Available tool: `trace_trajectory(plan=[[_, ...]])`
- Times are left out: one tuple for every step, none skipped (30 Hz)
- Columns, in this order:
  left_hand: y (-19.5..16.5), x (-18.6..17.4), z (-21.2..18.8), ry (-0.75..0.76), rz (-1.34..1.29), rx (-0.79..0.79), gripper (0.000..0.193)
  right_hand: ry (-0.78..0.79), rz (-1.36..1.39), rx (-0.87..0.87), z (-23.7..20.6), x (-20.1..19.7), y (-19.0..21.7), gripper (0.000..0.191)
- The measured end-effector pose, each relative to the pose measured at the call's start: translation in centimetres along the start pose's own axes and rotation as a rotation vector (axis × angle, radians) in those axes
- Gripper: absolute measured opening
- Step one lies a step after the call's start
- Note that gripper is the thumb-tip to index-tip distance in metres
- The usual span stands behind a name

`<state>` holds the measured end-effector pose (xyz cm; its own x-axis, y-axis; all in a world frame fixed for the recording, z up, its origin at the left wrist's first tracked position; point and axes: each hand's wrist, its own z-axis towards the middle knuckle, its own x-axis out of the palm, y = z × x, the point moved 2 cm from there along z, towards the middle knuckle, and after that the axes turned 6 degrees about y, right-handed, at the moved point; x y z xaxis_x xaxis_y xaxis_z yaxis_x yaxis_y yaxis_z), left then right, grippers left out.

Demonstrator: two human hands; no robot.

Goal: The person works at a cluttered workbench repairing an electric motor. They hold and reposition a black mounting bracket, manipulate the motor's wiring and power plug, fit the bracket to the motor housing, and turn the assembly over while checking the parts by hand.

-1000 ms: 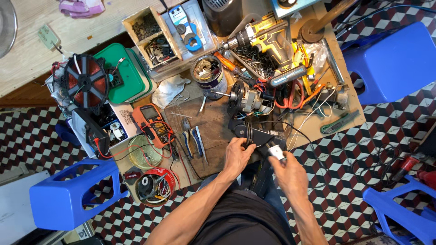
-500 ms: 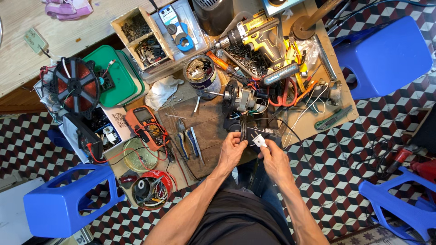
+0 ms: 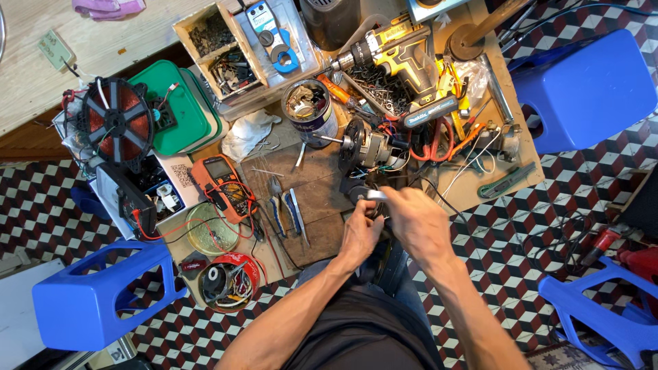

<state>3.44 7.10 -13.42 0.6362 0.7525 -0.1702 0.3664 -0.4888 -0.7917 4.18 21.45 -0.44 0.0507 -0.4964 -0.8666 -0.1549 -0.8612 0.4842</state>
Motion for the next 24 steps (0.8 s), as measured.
trace_trajectory(plan=[[-0.5, 0.0, -0.3, 0.006, 0.068, -0.008, 0.04, 0.067, -0.091, -0.12, 1.4, 0.2, 0.2, 0.029], [-1.1, 0.0, -0.6, -0.048, 0.074, 0.059, 0.038, 0.134, -0.181, -0.238, 2.8, 0.4, 0.3, 0.032], [-1.6, 0.1, -0.8, -0.103, 0.08, 0.127, 0.037, 0.205, -0.228, -0.307, 4.5, 0.9, 0.2, 0.03], [-2.1, 0.0, -1.1, -0.158, 0.086, 0.194, 0.035, 0.277, -0.277, -0.376, 6.1, 1.4, 0.2, 0.028], [-2.2, -0.1, -1.3, -0.181, 0.118, 0.17, 0.033, 0.442, -0.366, -0.381, 7.5, 2.3, 0.0, 0.024], [-2.3, -0.1, -1.5, -0.201, 0.147, 0.146, 0.03, 0.611, -0.456, -0.38, 8.8, 3.3, -0.1, 0.023], [-2.4, -0.1, -1.6, -0.222, 0.173, 0.123, 0.028, 0.782, -0.549, -0.378, 9.6, 4.3, -0.2, 0.025], [-2.4, 0.0, -1.8, -0.212, 0.196, 0.095, 0.028, 0.838, -0.578, -0.388, 10.2, 5.3, 0.0, 0.026], [-2.4, 0.2, -1.8, -0.204, 0.217, 0.069, 0.028, 0.893, -0.61, -0.399, 10.8, 6.2, 0.2, 0.027], [-2.3, 0.3, -1.8, -0.201, 0.238, 0.04, 0.028, 0.949, -0.641, -0.416, 11.2, 7.3, 0.6, 0.028], [-2.2, 0.4, -1.8, -0.233, 0.175, 0.006, 0.033, 0.997, -0.646, -0.374, 11.6, 8.4, 1.0, 0.024], [-2.0, 0.6, -1.7, -0.262, 0.114, -0.027, 0.037, 1.043, -0.65, -0.329, 11.8, 9.5, 1.6, 0.021], [-1.7, 0.7, -1.5, -0.293, 0.054, -0.06, 0.042, 1.088, -0.655, -0.284, 12.0, 10.5, 2.0, 0.018], [-1.4, 0.6, -1.3, -0.322, 0.005, -0.059, 0.052, 1.073, -0.7, -0.295, 12.2, 11.4, 2.5, 0.015], [-1.0, 0.6, -1.1, -0.351, -0.043, -0.059, 0.062, 1.059, -0.746, -0.305, 12.1, 12.2, 3.0, 0.013], [-0.6, 0.5, -0.8, -0.38, -0.091, -0.057, 0.072, 1.042, -0.791, -0.316, 12.0, 12.8, 3.5, 0.011], [-0.2, 0.3, -0.6, -0.383, -0.094, 0.009, 0.069, 1.026, -0.835, -0.328, 11.8, 13.3, 4.0, 0.01], [0.3, -0.1, -0.5, -0.38, -0.094, 0.076, 0.067, 1.01, -0.876, -0.334, 11.4, 13.6, 4.4, 0.011], [0.8, -0.4, -0.3, -0.374, -0.096, 0.146, 0.064, 0.993, -0.919, -0.336, 11.0, 13.7, 4.6, 0.012], [1.1, -0.7, -0.2, -0.37, -0.098, 0.216, 0.062, 0.973, -0.934, -0.367, 10.7, 13.5, 4.7, 0.013], [1.3, -1.0, -0.1, -0.366, -0.096, 0.286, 0.06, 0.952, -0.946, -0.398, 10.3, 13.0, 4.7, 0.014], [1.4, -1.3, -0.1, -0.357, -0.092, 0.358, 0.057, 0.929, -0.955, -0.424, 9.9, 12.3, 4.7, 0.015], [1.4, -1.6, 0.0, -0.334, -0.1, 0.359, 0.053, 0.883, -0.923, -0.451, 9.7, 11.4, 4.6, 0.016], [1.3, -1.7, 0.0, -0.31, -0.111, 0.359, 0.048, 0.84, -0.891, -0.475, 9.4, 10.2, 4.3, 0.02]])
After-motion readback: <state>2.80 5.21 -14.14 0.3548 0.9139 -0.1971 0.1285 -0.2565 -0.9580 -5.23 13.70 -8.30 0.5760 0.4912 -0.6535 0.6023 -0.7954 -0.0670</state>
